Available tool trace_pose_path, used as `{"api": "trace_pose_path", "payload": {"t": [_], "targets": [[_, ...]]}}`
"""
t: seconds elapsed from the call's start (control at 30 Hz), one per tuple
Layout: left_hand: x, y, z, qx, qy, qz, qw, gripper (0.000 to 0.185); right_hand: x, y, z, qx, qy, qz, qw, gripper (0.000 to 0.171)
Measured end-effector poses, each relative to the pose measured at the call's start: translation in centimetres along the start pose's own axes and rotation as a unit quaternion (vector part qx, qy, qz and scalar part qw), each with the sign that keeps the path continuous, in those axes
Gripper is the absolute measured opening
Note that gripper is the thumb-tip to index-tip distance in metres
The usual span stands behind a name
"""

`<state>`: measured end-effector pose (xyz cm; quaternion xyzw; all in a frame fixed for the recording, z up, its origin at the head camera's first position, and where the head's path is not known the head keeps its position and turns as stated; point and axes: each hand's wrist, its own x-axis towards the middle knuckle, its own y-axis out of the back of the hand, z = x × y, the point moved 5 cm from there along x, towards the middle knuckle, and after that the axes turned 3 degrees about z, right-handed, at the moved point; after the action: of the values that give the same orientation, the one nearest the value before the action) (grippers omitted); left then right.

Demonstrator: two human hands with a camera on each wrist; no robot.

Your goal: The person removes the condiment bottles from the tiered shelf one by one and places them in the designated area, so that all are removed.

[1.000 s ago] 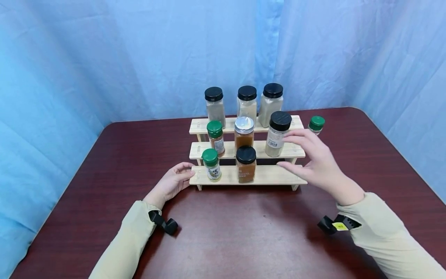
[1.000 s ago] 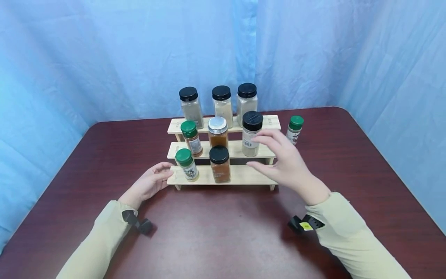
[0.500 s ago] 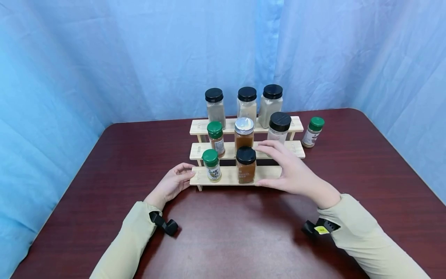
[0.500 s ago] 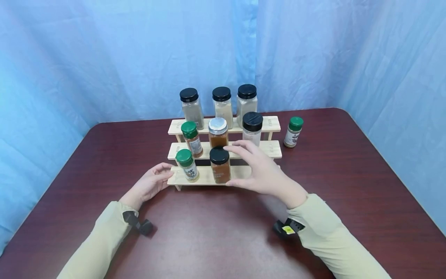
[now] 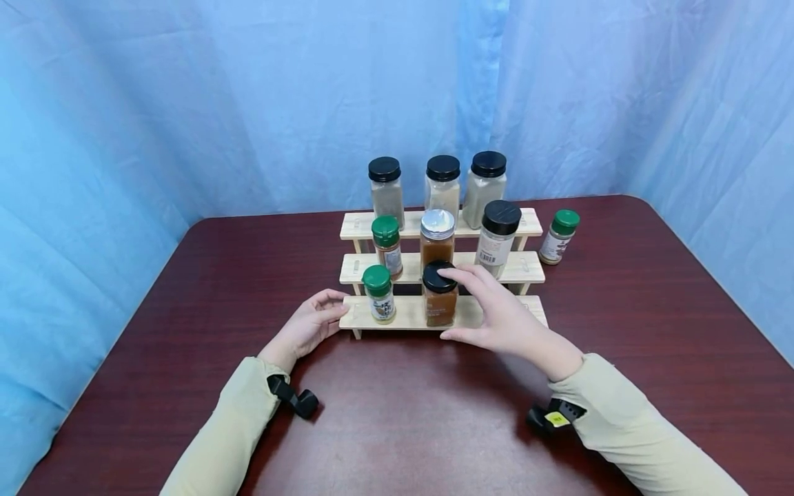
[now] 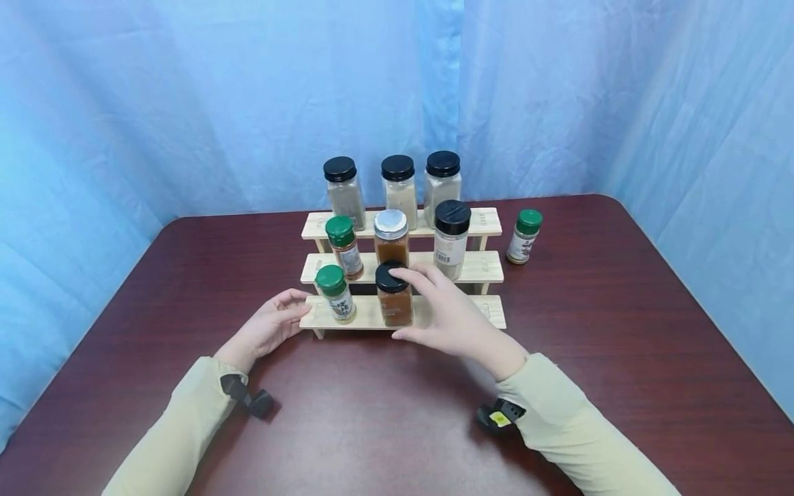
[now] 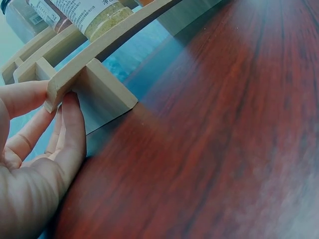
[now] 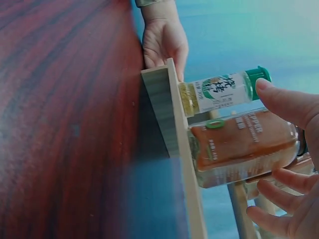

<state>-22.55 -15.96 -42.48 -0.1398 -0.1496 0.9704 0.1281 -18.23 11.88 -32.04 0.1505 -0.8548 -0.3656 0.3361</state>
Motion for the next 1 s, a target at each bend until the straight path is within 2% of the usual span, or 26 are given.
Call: {"api": "trace_pose_path", "payload": {"t": [0.27, 0.5, 0.8, 1.0], "targets": [[0.1, 0.2, -0.1, 0.003, 0.002, 0.005, 1.0000, 0.029, -0.3, -1.0, 0.3, 0.012, 0.016, 0.023, 1.000, 0.086], [-0.1, -0.1, 0.1, 0.003, -0.006, 0.001, 1.0000, 0.029, -0.4, -1.9, 0.8, 0.018, 0.002, 0.048, 0.999, 0.088], [0.0, 0.0, 0.0, 0.004, -0.005, 0.003, 1.0000, 0.029, -0.4, -2.6, 0.9, 0.014, -0.004, 0.108, 0.994, 0.072], [-0.1, 0.0, 0.1, 0.005, -0.010, -0.003, 0.9999, 0.027, -0.3, -2.7, 0.8, 0.021, 0.000, 0.121, 0.992, 0.069]]}}
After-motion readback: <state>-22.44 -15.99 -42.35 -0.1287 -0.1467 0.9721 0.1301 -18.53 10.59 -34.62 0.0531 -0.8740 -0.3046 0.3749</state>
